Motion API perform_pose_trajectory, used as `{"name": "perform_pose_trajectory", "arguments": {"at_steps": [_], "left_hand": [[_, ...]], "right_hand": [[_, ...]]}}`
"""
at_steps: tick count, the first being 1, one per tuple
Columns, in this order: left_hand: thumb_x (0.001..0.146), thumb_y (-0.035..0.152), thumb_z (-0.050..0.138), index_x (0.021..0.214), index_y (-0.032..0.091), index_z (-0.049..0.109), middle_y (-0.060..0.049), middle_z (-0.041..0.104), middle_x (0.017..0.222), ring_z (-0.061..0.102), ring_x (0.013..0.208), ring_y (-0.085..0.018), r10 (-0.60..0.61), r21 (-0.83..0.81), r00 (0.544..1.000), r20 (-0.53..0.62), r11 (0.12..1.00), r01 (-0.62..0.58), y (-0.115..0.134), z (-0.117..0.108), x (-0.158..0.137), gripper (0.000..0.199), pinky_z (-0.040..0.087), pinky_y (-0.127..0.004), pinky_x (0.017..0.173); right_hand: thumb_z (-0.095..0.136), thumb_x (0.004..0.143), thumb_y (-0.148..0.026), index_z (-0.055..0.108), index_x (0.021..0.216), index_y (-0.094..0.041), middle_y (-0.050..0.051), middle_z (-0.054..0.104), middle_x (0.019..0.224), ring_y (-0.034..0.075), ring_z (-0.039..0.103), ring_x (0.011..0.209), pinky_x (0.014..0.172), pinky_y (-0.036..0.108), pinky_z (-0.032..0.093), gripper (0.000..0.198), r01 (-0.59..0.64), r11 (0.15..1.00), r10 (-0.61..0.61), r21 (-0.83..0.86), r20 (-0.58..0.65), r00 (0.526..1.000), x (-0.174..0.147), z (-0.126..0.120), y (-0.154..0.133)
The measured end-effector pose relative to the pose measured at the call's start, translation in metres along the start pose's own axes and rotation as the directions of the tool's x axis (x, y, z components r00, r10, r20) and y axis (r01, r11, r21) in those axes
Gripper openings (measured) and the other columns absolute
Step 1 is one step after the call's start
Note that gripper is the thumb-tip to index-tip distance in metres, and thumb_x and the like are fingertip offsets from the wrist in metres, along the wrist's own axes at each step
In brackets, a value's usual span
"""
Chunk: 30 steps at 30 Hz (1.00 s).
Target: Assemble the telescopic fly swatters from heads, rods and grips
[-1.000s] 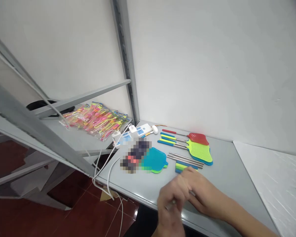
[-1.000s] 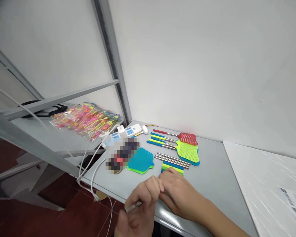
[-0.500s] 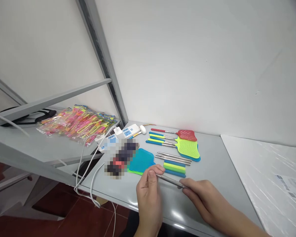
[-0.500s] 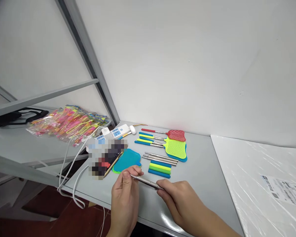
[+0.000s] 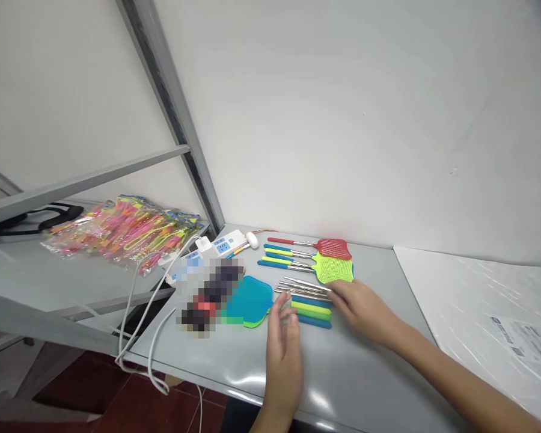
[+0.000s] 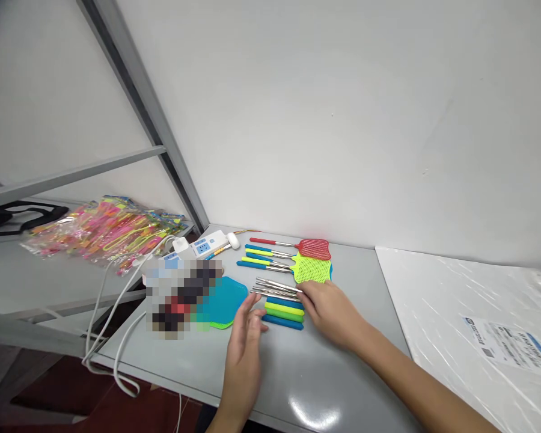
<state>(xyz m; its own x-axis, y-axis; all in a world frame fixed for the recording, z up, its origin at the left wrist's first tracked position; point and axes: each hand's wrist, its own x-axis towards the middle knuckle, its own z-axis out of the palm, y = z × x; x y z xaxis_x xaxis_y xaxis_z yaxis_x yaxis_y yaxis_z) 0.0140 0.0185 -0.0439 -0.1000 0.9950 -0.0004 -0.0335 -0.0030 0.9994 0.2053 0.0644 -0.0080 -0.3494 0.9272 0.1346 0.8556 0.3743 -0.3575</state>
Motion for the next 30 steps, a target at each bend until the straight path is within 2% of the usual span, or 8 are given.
{"name": "perform_pose_trajectory", "arguments": {"at_steps": [2,4,6,9,12,18,27,30], "left_hand": [[0.099,0.036,0.043,0.136,0.027,0.045,-0.010,0.045,0.142,0.045,0.126,-0.023,0.159,0.222,0.983,0.092,0.959,-0.176,-0.003,-0.001,-0.002,0.038,0.041,-0.041,0.101],[0.098,0.027,0.042,0.131,0.025,0.050,-0.010,0.045,0.141,0.040,0.130,-0.024,0.282,0.386,0.919,0.276,0.843,-0.374,-0.004,-0.001,0.000,0.034,0.038,-0.045,0.105],[0.096,0.023,0.043,0.128,0.023,0.053,-0.011,0.045,0.142,0.039,0.131,-0.027,0.320,0.501,0.842,0.434,0.691,-0.521,-0.002,0.001,0.005,0.033,0.035,-0.049,0.107],[0.095,0.026,0.046,0.135,0.022,0.048,-0.012,0.040,0.149,0.035,0.135,-0.030,0.311,0.617,0.779,0.544,0.480,-0.623,-0.001,0.006,0.017,0.040,0.031,-0.054,0.110],[0.096,0.039,0.044,0.142,0.021,0.041,-0.012,0.030,0.156,0.024,0.143,-0.032,0.287,0.696,0.778,0.558,0.349,-0.628,-0.006,0.012,0.029,0.049,0.025,-0.056,0.113],[0.095,0.059,0.034,0.147,0.018,0.036,-0.013,0.027,0.158,0.015,0.147,-0.033,0.254,0.764,0.796,0.549,0.235,-0.601,-0.026,0.018,0.041,0.066,0.023,-0.056,0.114],[0.091,0.068,0.029,0.148,0.019,0.035,-0.015,0.026,0.157,0.014,0.147,-0.034,0.222,0.776,0.805,0.551,0.218,-0.591,-0.029,0.020,0.042,0.075,0.019,-0.061,0.114],[0.091,0.069,0.029,0.148,0.019,0.036,-0.016,0.025,0.158,0.013,0.147,-0.034,0.230,0.771,0.794,0.563,0.200,-0.604,-0.027,0.022,0.044,0.076,0.016,-0.062,0.114]], "right_hand": [[0.031,0.102,-0.029,0.061,0.106,-0.022,0.003,0.067,0.093,0.017,0.059,0.081,0.076,0.031,0.038,0.032,0.015,0.997,-0.016,-0.075,-0.015,1.000,0.014,0.004,0.011],[0.032,0.102,-0.027,0.063,0.107,-0.020,0.005,0.065,0.092,0.018,0.058,0.083,0.078,0.032,0.036,0.032,0.024,0.994,-0.026,-0.107,-0.021,0.999,0.024,0.011,0.016],[0.034,0.101,-0.026,0.065,0.106,-0.020,0.006,0.063,0.089,0.019,0.056,0.084,0.078,0.034,0.034,0.031,0.038,0.989,-0.041,-0.144,-0.022,0.999,0.031,0.019,0.018],[0.038,0.100,-0.026,0.067,0.103,-0.021,0.006,0.059,0.087,0.020,0.053,0.084,0.076,0.034,0.032,0.029,0.063,0.980,-0.068,-0.186,-0.017,0.998,0.036,0.027,0.016],[0.041,0.099,-0.024,0.067,0.105,-0.023,0.006,0.057,0.089,0.020,0.051,0.085,0.074,0.033,0.031,0.027,0.086,0.975,-0.090,-0.204,-0.011,0.996,0.037,0.028,0.017],[0.046,0.096,-0.020,0.071,0.099,-0.026,0.006,0.056,0.089,0.018,0.048,0.082,0.071,0.031,0.029,0.025,0.145,0.961,-0.151,-0.237,-0.006,0.989,0.032,0.023,0.027],[0.045,0.096,-0.016,0.070,0.097,-0.024,0.006,0.056,0.092,0.018,0.048,0.083,0.074,0.032,0.030,0.026,0.181,0.948,-0.195,-0.261,-0.029,0.980,0.025,0.022,0.030],[0.045,0.097,-0.018,0.069,0.097,-0.022,0.007,0.057,0.094,0.018,0.050,0.084,0.076,0.032,0.032,0.024,0.178,0.947,-0.195,-0.266,-0.037,0.980,0.029,0.018,0.030]]}}
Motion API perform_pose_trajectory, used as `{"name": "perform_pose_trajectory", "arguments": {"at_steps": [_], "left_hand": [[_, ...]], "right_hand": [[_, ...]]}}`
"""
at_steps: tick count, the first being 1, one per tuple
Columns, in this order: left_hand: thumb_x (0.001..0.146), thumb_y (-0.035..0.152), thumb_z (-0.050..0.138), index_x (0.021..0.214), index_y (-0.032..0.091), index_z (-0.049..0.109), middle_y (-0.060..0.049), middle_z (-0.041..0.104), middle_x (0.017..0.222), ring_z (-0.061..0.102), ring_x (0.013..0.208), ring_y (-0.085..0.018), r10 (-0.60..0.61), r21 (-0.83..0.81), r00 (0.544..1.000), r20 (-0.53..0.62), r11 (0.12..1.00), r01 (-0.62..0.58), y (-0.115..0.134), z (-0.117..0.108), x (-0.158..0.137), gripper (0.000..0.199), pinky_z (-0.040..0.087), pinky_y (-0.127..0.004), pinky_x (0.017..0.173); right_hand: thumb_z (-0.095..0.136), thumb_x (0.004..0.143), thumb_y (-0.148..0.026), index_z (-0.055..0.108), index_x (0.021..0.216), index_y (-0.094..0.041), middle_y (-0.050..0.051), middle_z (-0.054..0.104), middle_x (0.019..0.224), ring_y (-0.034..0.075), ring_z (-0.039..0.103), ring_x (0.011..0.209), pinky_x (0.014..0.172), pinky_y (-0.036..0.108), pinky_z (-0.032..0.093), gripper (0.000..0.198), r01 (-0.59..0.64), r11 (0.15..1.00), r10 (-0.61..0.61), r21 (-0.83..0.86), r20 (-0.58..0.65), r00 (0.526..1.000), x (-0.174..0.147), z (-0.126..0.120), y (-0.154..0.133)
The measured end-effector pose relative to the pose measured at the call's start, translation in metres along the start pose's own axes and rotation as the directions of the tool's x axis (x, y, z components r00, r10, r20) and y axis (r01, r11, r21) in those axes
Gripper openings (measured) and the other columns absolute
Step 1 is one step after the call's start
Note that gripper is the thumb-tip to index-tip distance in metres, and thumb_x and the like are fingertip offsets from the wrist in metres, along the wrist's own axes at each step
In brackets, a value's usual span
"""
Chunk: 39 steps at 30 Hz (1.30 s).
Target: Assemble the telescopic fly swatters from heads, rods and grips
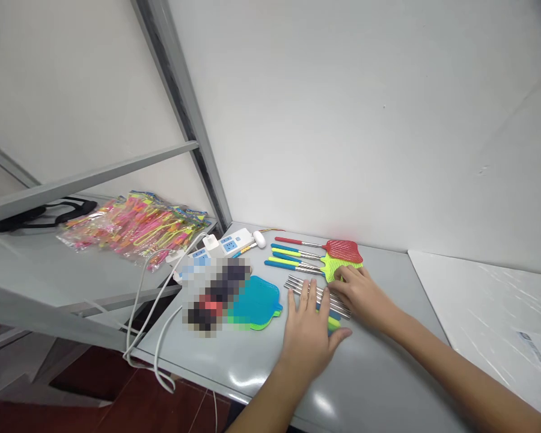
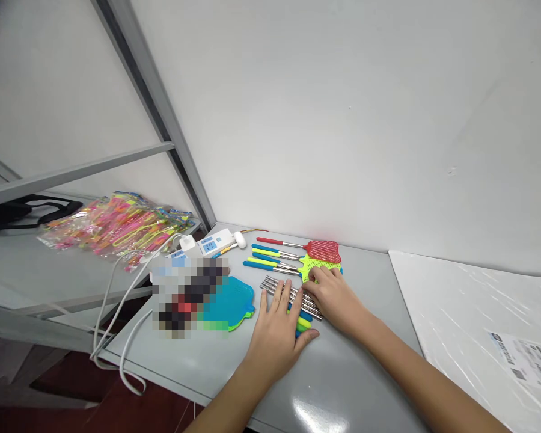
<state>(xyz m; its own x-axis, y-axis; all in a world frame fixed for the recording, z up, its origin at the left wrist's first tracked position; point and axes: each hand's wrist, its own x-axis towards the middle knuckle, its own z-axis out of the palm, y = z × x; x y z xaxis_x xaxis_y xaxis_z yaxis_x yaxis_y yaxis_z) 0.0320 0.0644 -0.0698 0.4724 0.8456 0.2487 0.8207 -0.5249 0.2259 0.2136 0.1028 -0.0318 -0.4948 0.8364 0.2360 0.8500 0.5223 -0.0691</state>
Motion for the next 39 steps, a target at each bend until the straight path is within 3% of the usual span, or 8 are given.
{"name": "perform_pose_trajectory", "arguments": {"at_steps": [8,16,23,31,36,39], "left_hand": [[0.084,0.077,0.033,0.147,0.027,0.037,-0.012,0.030,0.156,0.019,0.145,-0.034,0.124,-0.084,0.990,0.073,0.989,-0.118,-0.003,-0.011,0.010,0.081,0.010,-0.063,0.114],[0.088,0.075,0.024,0.145,0.026,0.041,-0.015,0.038,0.152,0.024,0.144,-0.034,0.020,-0.092,0.996,0.092,0.996,-0.011,0.005,-0.010,0.002,0.077,0.014,-0.061,0.114],[0.088,0.075,0.022,0.145,0.025,0.043,-0.017,0.037,0.152,0.024,0.144,-0.034,-0.024,-0.094,0.996,0.091,0.995,0.032,0.008,-0.006,-0.001,0.079,0.015,-0.061,0.114],[0.088,0.074,0.023,0.147,0.026,0.038,-0.015,0.032,0.155,0.020,0.145,-0.035,0.006,-0.085,0.999,0.050,0.996,-0.002,0.005,-0.005,-0.003,0.077,0.014,-0.062,0.114],[0.089,0.072,0.029,0.146,0.023,0.038,-0.017,0.030,0.155,0.019,0.145,-0.036,0.027,-0.098,0.999,-0.027,0.995,-0.030,0.007,-0.007,-0.003,0.076,0.016,-0.064,0.113],[0.095,0.058,0.035,0.142,0.022,0.042,-0.014,0.036,0.153,0.026,0.143,-0.033,0.045,-0.181,0.993,-0.110,0.981,-0.064,0.002,-0.016,-0.006,0.059,0.018,-0.060,0.114]], "right_hand": [[0.047,0.097,-0.026,0.066,0.103,-0.021,0.008,0.058,0.099,0.021,0.053,0.092,0.077,0.032,0.034,0.021,-0.036,0.998,0.036,-0.050,-0.015,0.999,0.037,0.005,0.005],[0.046,0.097,-0.027,0.066,0.092,-0.016,0.010,0.061,0.094,0.023,0.053,0.089,0.077,0.036,0.032,0.023,-0.109,0.980,0.108,-0.165,-0.013,0.994,0.065,0.023,0.002],[0.043,0.096,-0.017,0.065,0.087,-0.014,0.013,0.062,0.094,0.027,0.052,0.094,0.083,0.041,0.032,0.025,-0.025,0.962,0.027,-0.274,0.004,1.000,0.064,0.022,0.001],[0.039,0.097,-0.018,0.060,0.090,-0.013,0.012,0.063,0.086,0.027,0.055,0.088,0.094,0.046,0.032,0.022,-0.095,0.939,0.074,-0.329,-0.077,0.994,0.041,0.000,0.003],[0.032,0.101,-0.021,0.054,0.088,-0.017,0.006,0.064,0.082,0.022,0.059,0.086,0.105,0.049,0.026,0.025,-0.151,0.944,0.117,-0.293,-0.129,0.985,-0.005,-0.027,0.007],[0.034,0.102,-0.027,0.051,0.090,-0.019,0.003,0.064,0.084,0.019,0.060,0.082,0.107,0.051,0.025,0.021,-0.172,0.971,0.144,-0.167,-0.166,0.976,-0.041,-0.036,0.007]]}}
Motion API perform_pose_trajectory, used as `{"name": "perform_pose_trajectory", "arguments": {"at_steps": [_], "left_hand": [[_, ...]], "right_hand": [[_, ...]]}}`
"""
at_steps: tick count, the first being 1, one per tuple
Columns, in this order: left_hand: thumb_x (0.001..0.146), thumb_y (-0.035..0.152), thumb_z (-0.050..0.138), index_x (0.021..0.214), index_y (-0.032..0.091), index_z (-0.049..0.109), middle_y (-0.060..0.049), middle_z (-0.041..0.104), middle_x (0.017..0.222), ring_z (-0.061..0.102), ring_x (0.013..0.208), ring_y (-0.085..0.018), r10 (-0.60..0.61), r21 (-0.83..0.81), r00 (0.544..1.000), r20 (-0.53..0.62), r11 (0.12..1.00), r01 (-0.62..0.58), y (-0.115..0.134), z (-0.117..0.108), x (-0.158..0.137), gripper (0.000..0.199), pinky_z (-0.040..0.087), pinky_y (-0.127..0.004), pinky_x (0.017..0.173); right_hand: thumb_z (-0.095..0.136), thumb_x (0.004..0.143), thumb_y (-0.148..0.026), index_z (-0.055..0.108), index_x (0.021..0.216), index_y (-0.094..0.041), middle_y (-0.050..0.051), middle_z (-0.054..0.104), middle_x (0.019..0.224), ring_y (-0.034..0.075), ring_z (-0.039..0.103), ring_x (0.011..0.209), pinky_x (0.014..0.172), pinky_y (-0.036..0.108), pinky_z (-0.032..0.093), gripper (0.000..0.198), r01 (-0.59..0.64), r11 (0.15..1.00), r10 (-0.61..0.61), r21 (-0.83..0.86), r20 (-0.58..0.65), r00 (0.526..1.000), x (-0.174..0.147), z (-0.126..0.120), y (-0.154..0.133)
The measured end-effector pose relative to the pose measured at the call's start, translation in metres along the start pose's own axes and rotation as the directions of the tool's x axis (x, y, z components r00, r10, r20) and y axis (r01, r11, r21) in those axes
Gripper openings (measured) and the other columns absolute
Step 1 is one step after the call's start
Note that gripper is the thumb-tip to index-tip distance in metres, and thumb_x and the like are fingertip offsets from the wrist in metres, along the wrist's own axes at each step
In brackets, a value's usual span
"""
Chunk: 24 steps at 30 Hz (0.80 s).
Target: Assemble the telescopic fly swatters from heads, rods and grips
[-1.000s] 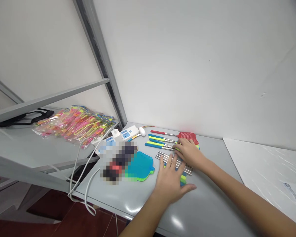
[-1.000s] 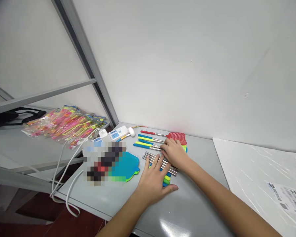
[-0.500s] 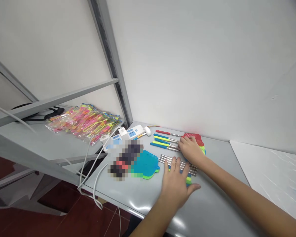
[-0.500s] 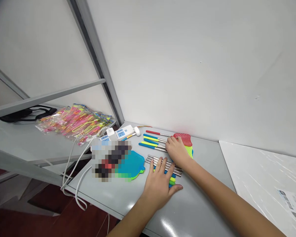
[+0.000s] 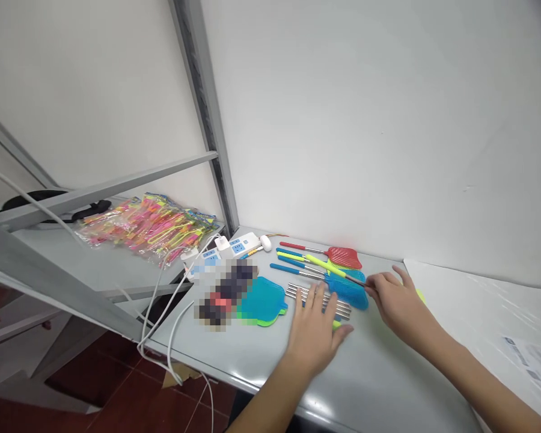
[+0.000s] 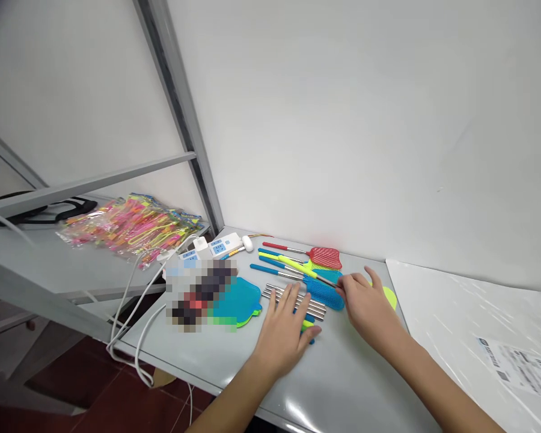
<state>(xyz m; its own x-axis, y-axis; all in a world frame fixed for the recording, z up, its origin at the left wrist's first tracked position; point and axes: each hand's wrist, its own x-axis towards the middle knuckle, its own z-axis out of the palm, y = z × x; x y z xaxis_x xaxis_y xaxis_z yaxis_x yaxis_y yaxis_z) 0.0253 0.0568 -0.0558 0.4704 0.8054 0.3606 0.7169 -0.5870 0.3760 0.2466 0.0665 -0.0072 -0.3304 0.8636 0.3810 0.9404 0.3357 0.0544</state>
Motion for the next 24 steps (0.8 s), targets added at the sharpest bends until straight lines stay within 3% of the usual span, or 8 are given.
{"name": "perform_pose_trajectory", "arguments": {"at_steps": [3,6,8,10,14,18,21,24], "left_hand": [[0.099,0.039,0.038,0.134,0.019,0.044,-0.013,0.047,0.142,0.040,0.134,-0.026,-0.046,-0.160,0.981,-0.190,0.987,0.015,-0.007,-0.017,-0.005,0.040,0.028,-0.050,0.113],[0.097,0.035,0.047,0.134,0.016,0.039,-0.016,0.048,0.135,0.045,0.125,-0.026,-0.050,-0.225,0.946,-0.321,0.974,-0.025,-0.010,-0.033,-0.013,0.042,0.039,-0.044,0.102],[0.095,0.037,0.052,0.127,0.018,0.046,-0.013,0.057,0.121,0.052,0.110,-0.026,0.043,-0.173,0.966,-0.255,0.981,-0.089,-0.007,-0.041,-0.021,0.038,0.044,-0.041,0.090],[0.095,0.037,0.051,0.105,0.021,0.058,-0.006,0.062,0.096,0.054,0.085,-0.022,0.110,-0.104,0.980,-0.163,0.986,-0.128,-0.001,-0.044,-0.032,0.021,0.043,-0.035,0.073],[0.098,0.037,0.045,0.076,0.019,0.056,-0.002,0.055,0.071,0.044,0.063,-0.017,0.150,0.003,0.975,-0.165,0.988,-0.152,0.013,-0.041,-0.055,0.030,0.033,-0.031,0.060],[0.098,0.035,0.045,0.073,0.019,0.053,-0.001,0.053,0.068,0.046,0.063,-0.017,0.200,0.045,0.966,-0.166,0.980,-0.195,0.028,-0.039,-0.069,0.031,0.034,-0.034,0.066],[0.096,0.035,0.050,0.080,0.020,0.056,-0.002,0.058,0.077,0.052,0.075,-0.021,0.145,0.136,0.983,-0.112,0.982,-0.129,0.040,-0.044,-0.074,0.023,0.036,-0.045,0.085],[0.097,0.031,0.046,0.089,0.020,0.057,-0.004,0.061,0.085,0.056,0.086,-0.024,0.113,0.207,0.992,0.047,0.971,-0.121,0.049,-0.054,-0.077,0.018,0.031,-0.054,0.096]], "right_hand": [[0.036,0.101,-0.027,0.048,0.091,-0.021,0.000,0.062,0.084,0.016,0.060,0.077,0.108,0.052,0.025,0.017,-0.023,0.997,0.023,0.072,0.009,1.000,-0.033,-0.011,0.000],[0.037,0.100,-0.021,0.047,0.090,-0.022,-0.001,0.060,0.084,0.014,0.058,0.076,0.110,0.052,0.021,0.014,0.035,0.995,-0.040,0.092,0.058,0.998,-0.058,-0.023,-0.009],[0.037,0.100,-0.017,0.046,0.088,-0.022,-0.002,0.058,0.082,0.015,0.056,0.076,0.110,0.053,0.019,0.016,0.104,0.990,-0.113,0.098,0.094,0.989,-0.070,-0.030,-0.018],[0.037,0.099,-0.014,0.045,0.086,-0.022,-0.002,0.055,0.079,0.016,0.054,0.075,0.110,0.055,0.018,0.017,0.159,0.983,-0.169,0.093,0.119,0.978,-0.079,-0.036,-0.027],[0.040,0.096,-0.013,0.048,0.091,-0.022,-0.001,0.056,0.080,0.018,0.054,0.076,0.107,0.056,0.022,0.013,0.233,0.966,-0.248,0.111,0.147,0.958,-0.086,-0.044,-0.045],[0.042,0.097,-0.016,0.049,0.088,-0.021,0.000,0.059,0.079,0.020,0.056,0.071,0.083,0.044,0.042,0.012,0.244,0.949,-0.290,0.198,0.251,0.923,-0.082,-0.053,-0.067],[0.044,0.096,-0.016,0.049,0.081,-0.022,0.001,0.062,0.074,0.021,0.057,0.067,0.058,0.032,0.037,0.017,0.147,0.969,-0.209,0.199,0.339,0.917,-0.080,-0.056,-0.082],[0.046,0.098,-0.021,0.047,0.082,-0.022,0.000,0.063,0.074,0.018,0.059,0.063,0.056,0.029,0.033,0.015,0.090,0.962,-0.176,0.257,0.335,0.926,-0.083,-0.052,-0.092]]}}
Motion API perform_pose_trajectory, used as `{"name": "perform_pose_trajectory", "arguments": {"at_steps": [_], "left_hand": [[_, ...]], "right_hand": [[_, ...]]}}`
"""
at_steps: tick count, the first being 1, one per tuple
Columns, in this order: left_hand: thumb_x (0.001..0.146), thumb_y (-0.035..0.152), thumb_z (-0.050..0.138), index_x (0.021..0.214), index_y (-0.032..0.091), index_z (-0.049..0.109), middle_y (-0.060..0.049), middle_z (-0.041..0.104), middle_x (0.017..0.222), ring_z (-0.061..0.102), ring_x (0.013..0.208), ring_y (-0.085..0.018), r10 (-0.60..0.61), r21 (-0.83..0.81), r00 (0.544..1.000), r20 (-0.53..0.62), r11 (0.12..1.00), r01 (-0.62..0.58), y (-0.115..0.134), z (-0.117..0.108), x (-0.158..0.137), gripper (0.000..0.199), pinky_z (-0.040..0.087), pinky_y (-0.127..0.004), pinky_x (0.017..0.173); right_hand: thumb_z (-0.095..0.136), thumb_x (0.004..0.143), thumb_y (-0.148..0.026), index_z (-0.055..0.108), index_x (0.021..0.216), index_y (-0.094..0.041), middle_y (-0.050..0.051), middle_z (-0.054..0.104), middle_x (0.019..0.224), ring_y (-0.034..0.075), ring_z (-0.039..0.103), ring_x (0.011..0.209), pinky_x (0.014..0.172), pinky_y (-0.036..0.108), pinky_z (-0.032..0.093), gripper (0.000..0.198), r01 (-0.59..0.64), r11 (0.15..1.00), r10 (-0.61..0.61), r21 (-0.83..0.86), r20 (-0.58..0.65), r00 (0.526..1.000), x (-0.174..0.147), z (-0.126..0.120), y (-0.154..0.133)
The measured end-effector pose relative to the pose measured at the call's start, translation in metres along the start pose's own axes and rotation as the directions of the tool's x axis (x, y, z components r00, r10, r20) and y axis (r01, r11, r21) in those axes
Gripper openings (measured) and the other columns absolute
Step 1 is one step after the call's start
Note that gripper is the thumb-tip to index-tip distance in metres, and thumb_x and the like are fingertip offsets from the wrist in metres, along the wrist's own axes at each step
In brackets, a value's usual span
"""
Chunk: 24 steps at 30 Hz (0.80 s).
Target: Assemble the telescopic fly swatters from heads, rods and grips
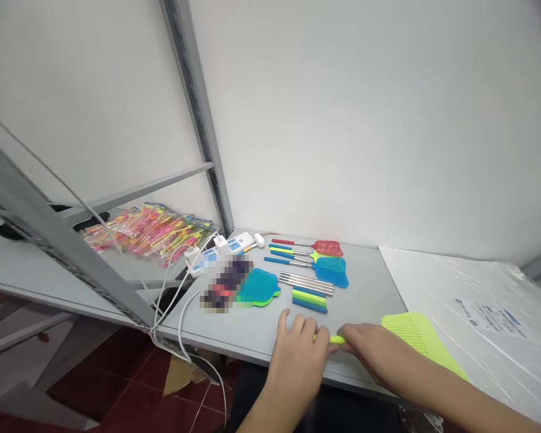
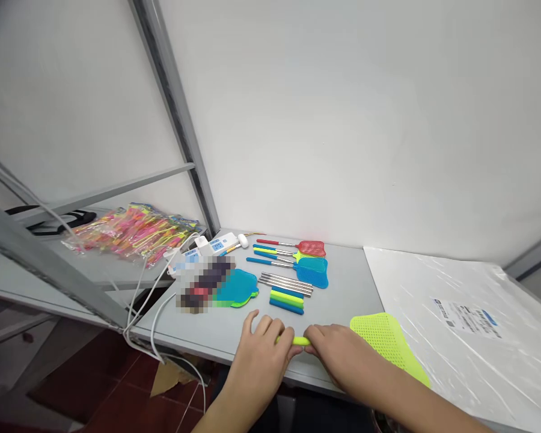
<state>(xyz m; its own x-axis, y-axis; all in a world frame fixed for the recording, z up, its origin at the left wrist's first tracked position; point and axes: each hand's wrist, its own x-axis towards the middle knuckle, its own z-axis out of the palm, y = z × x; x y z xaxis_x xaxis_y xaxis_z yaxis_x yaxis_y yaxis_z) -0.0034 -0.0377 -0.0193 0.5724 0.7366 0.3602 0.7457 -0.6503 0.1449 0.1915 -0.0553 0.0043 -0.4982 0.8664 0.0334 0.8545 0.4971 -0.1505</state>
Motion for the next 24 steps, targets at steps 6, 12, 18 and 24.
{"name": "perform_pose_trajectory", "arguments": {"at_steps": [6,12,18,24], "left_hand": [[0.101,0.038,0.031,0.090,0.019,0.057,-0.007,0.064,0.074,0.061,0.068,-0.024,0.006,-0.113,0.953,0.304,0.993,0.029,0.000,-0.017,-0.010,0.034,0.043,-0.036,0.068],[0.100,0.047,0.020,0.087,0.020,0.053,-0.005,0.061,0.075,0.059,0.070,-0.021,0.060,-0.346,0.900,0.431,0.933,0.104,0.008,-0.023,-0.021,0.045,0.041,-0.030,0.064],[0.097,0.058,0.002,0.080,0.022,0.042,0.005,0.041,0.063,0.039,0.047,-0.010,0.263,-0.590,0.762,0.591,0.785,0.186,0.027,-0.017,-0.016,0.056,0.038,-0.022,0.047],[0.094,0.061,-0.006,0.079,0.022,0.044,0.007,0.036,0.060,0.030,0.040,-0.008,0.253,-0.581,0.776,0.578,0.795,0.174,0.050,-0.007,-0.015,0.065,0.038,-0.022,0.044]], "right_hand": [[0.045,0.095,-0.018,0.047,0.082,-0.021,-0.001,0.061,0.069,0.018,0.056,0.057,0.053,0.030,0.023,0.014,0.165,0.958,-0.182,-0.235,-0.051,0.982,-0.007,0.010,-0.010],[0.041,0.094,-0.014,0.050,0.080,-0.019,0.002,0.060,0.069,0.016,0.050,0.056,0.058,0.033,0.023,0.018,0.327,0.833,-0.354,-0.447,0.024,0.935,-0.027,-0.004,-0.011],[0.035,0.099,-0.019,0.053,0.080,-0.017,0.003,0.058,0.071,0.015,0.044,0.058,0.062,0.033,0.023,0.026,0.414,0.754,-0.439,-0.509,0.077,0.895,-0.050,-0.014,0.006],[0.034,0.100,-0.025,0.054,0.081,-0.018,0.002,0.059,0.072,0.015,0.045,0.061,0.064,0.032,0.025,0.029,0.441,0.775,-0.443,-0.453,0.109,0.890,-0.063,-0.018,0.025]]}}
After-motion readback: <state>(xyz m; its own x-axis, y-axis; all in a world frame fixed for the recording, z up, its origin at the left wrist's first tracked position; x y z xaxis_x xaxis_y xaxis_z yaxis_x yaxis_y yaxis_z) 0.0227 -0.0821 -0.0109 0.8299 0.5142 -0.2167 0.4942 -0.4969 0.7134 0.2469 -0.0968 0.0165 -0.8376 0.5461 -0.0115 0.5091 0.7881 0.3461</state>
